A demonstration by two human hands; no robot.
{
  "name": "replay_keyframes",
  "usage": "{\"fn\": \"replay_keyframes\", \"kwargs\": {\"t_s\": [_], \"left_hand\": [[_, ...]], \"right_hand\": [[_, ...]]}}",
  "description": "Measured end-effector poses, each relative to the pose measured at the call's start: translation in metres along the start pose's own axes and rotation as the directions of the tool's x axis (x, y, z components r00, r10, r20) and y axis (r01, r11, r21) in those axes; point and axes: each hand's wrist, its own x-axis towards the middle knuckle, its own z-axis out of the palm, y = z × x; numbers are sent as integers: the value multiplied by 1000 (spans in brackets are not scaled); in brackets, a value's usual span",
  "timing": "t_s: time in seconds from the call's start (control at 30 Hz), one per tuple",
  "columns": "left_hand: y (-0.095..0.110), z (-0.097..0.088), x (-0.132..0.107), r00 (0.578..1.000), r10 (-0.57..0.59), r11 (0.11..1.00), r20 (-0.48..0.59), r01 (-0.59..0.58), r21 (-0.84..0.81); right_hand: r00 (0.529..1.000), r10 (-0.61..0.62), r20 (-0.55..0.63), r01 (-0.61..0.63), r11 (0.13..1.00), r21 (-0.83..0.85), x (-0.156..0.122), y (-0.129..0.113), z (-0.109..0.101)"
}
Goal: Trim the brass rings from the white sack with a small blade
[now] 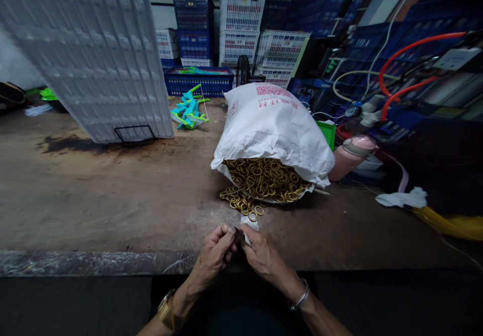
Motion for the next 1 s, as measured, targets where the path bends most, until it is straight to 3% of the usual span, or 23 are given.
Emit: {"fn": "replay_keyframes", "kwargs": {"t_s": [0.2, 0.3, 0.4, 0.57, 0.73, 1.0], "left_hand": [[-6, -2, 3, 998, 55, 998, -6, -54, 37], [-7, -2, 1, 989, 144, 984, -23, -140, 109], [-2, 0, -6, 982, 187, 968, -7, -183, 172], [9, 7, -19, 996, 59, 996, 65, -63, 65], [11, 8, -13, 996, -79, 968, 44, 87, -235], [8, -1, -9, 995, -47, 963, 83, 67, -263]], "right_hand": [[998, -25, 64, 33, 992, -118, -3, 0, 2], [995, -29, 93, 46, 982, -185, -2, 1, 2], [995, 25, 92, 1, 963, -269, -1, 5, 1], [981, 178, -80, -195, 908, -372, 4, 23, -6], [931, 158, -328, -277, 892, -356, 11, 40, -14], [922, 167, -350, -318, 842, -436, 22, 38, -12]]}}
